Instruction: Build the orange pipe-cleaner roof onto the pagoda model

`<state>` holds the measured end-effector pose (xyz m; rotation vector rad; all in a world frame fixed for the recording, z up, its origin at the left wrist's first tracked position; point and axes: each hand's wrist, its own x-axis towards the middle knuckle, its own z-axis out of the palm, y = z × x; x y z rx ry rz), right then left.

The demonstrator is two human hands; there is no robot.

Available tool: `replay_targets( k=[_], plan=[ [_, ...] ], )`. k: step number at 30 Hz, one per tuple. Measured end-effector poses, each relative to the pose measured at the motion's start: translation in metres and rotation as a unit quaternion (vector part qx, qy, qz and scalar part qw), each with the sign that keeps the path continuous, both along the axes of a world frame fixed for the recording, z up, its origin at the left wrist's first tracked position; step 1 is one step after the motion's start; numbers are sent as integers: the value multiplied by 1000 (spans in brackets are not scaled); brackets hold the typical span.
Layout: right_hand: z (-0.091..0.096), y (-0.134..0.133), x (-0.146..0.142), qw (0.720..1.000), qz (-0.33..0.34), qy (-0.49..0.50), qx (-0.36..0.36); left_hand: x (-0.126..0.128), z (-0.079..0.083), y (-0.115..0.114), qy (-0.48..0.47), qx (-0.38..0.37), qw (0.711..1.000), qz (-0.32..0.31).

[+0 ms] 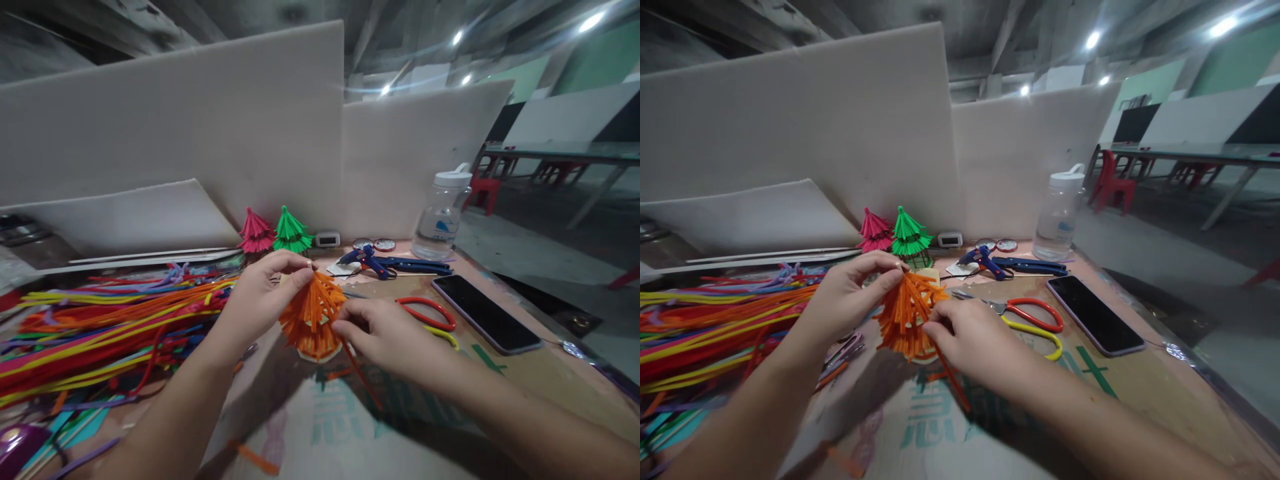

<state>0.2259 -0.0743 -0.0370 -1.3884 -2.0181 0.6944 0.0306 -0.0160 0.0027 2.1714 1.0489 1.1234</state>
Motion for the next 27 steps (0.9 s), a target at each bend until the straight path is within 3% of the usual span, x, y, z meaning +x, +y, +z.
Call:
replay_targets(
  k=[10,27],
  plan=[
    [-3,6,2,999,-19,-6,-29,0,0,0,0,-5,1000,-2],
    [3,5,4,996,12,8,-87,0,3,-5,39,20,999,12]
  ],
)
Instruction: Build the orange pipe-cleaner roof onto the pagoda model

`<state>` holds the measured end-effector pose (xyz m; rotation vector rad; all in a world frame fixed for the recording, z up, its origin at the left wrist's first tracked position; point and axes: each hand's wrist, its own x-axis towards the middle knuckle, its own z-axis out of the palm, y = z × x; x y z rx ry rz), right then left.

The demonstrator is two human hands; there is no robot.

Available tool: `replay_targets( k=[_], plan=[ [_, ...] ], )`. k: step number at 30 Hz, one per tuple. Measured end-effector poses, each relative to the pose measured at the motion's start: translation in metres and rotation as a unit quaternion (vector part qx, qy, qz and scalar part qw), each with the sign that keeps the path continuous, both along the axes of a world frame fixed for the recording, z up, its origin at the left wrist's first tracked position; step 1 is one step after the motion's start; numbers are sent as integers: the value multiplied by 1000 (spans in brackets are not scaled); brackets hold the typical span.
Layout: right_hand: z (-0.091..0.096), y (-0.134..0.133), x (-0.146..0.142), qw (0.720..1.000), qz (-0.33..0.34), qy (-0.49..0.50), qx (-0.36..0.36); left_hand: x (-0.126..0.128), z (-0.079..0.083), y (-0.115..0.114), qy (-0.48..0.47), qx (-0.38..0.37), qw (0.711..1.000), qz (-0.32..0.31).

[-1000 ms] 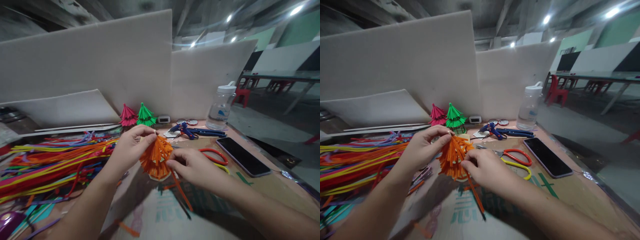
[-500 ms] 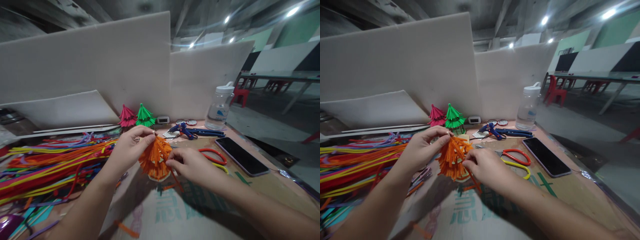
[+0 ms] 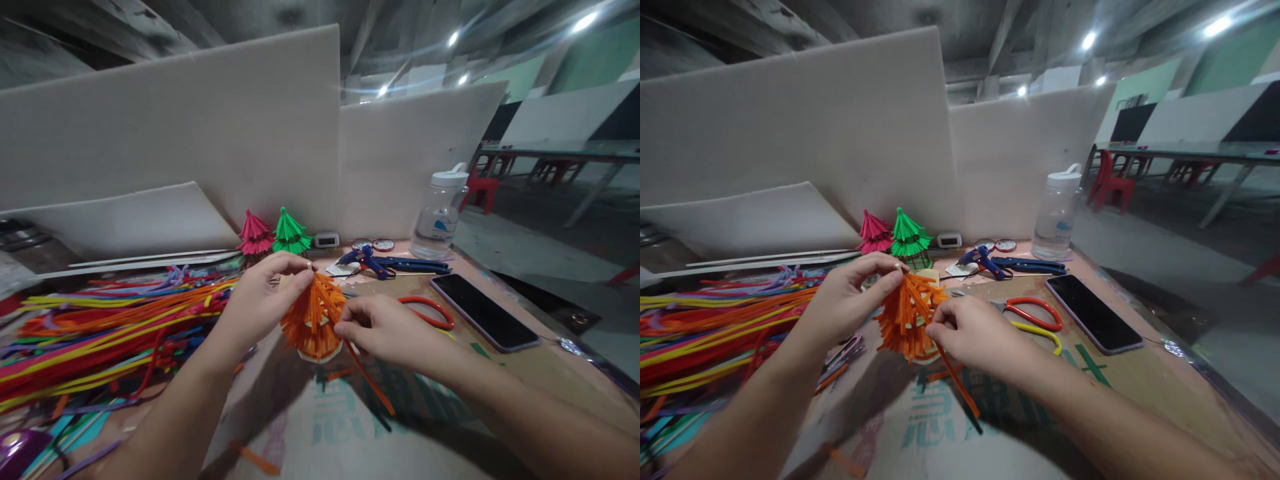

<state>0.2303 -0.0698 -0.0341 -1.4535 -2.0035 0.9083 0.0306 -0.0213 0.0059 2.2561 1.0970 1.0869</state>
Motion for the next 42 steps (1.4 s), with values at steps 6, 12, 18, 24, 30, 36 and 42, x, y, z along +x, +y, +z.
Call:
replay_targets(
  k=[6,12,18,24,30,36,42],
  plan=[
    [1,0,-1,1000,0,10,-4,8,2,-9,56,74,995,24],
    [-2,0,-2,1000,-2,19,-2,11,0,-12,81,96,991,40],
    [-3,1,-4,999,-11,38,-8,9,0,-11,81,92,992,33],
    [-4,1,-2,999,-12,9,28,-4,5,-10,90,37,995,-31],
    [-4,-1,-2,999,-5,16,35,-2,5,-10,87,37,995,-27],
    [-6,1,-2,999,-6,25,28,9,3,-14,90,72,993,10],
    [-1,0,-2,999,-11,20,44,7,0,-11,95,78,992,13]
  ],
)
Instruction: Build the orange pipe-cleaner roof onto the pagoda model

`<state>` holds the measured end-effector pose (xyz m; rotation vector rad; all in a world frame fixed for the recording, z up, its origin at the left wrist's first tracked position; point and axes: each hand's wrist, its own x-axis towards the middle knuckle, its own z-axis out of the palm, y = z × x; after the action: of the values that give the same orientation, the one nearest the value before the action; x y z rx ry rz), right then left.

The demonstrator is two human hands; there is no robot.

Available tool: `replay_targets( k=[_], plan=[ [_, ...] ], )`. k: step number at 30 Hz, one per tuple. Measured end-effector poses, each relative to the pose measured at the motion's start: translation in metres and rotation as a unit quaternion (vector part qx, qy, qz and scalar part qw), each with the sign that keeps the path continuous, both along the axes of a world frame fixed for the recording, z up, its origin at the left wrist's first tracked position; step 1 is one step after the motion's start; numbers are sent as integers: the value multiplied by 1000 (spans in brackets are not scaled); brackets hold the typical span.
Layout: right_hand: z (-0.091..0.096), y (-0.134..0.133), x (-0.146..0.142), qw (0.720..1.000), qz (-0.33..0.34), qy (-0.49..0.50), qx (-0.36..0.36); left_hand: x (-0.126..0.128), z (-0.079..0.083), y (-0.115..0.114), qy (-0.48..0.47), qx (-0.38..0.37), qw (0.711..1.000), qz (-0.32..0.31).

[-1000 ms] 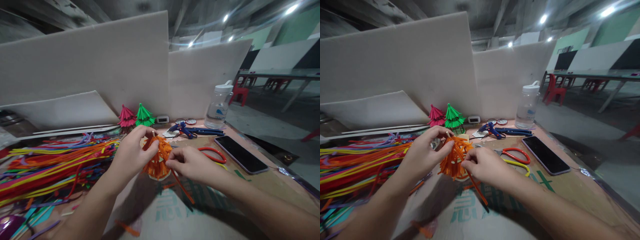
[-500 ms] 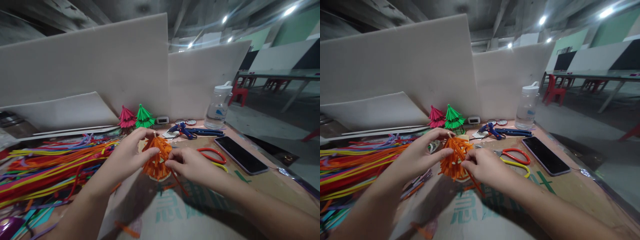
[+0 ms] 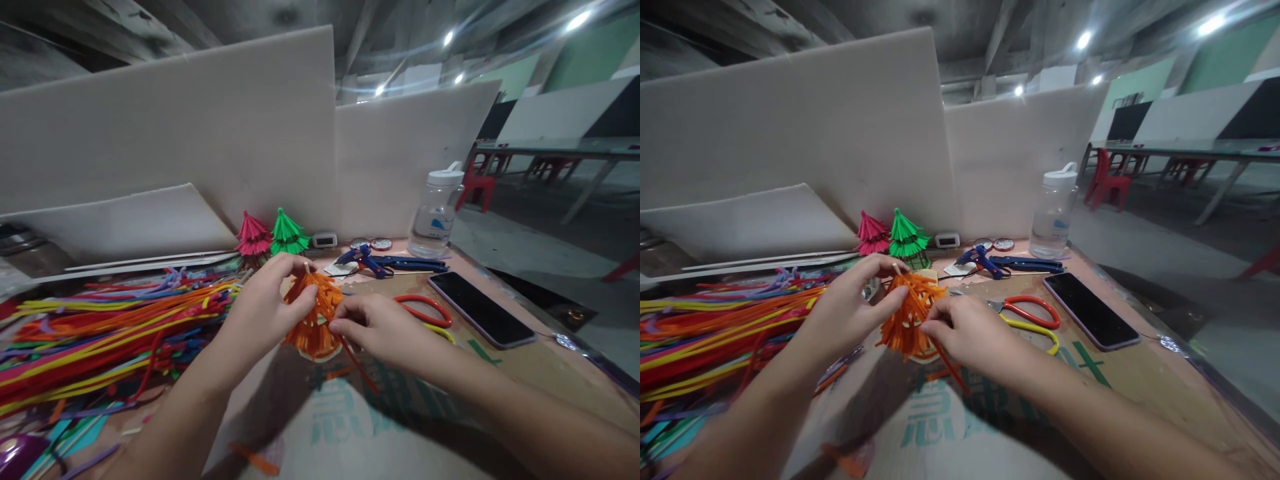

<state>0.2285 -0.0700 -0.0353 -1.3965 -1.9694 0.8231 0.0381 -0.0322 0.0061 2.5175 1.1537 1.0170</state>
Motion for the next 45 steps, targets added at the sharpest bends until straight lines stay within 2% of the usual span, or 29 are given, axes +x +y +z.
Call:
replay_targets(
  k=[15,21,26,32,35,39,45],
  plan=[
    [3,1,6,1000,9,-20,12,-5,2,1,-3,-11,1000,-16],
    [-7,7,3,999,6,-6,31,-12,4,4,-9,-60,998,-27],
    [-1,9,9,998,5,-12,55,-16,2,10,-73,-111,991,-3],
    [0,12,22,989,-38,31,139,-20,3,17,-63,-34,996,54],
    [-4,15,20,978,-38,76,192,-24,2,19,-76,-34,994,75],
    [-2,24,11,962,-23,79,259,-25,0,20,-121,-44,990,66],
    [7,37,-3,960,-15,81,268,-19,-1,21,-67,10,997,20]
  ],
)
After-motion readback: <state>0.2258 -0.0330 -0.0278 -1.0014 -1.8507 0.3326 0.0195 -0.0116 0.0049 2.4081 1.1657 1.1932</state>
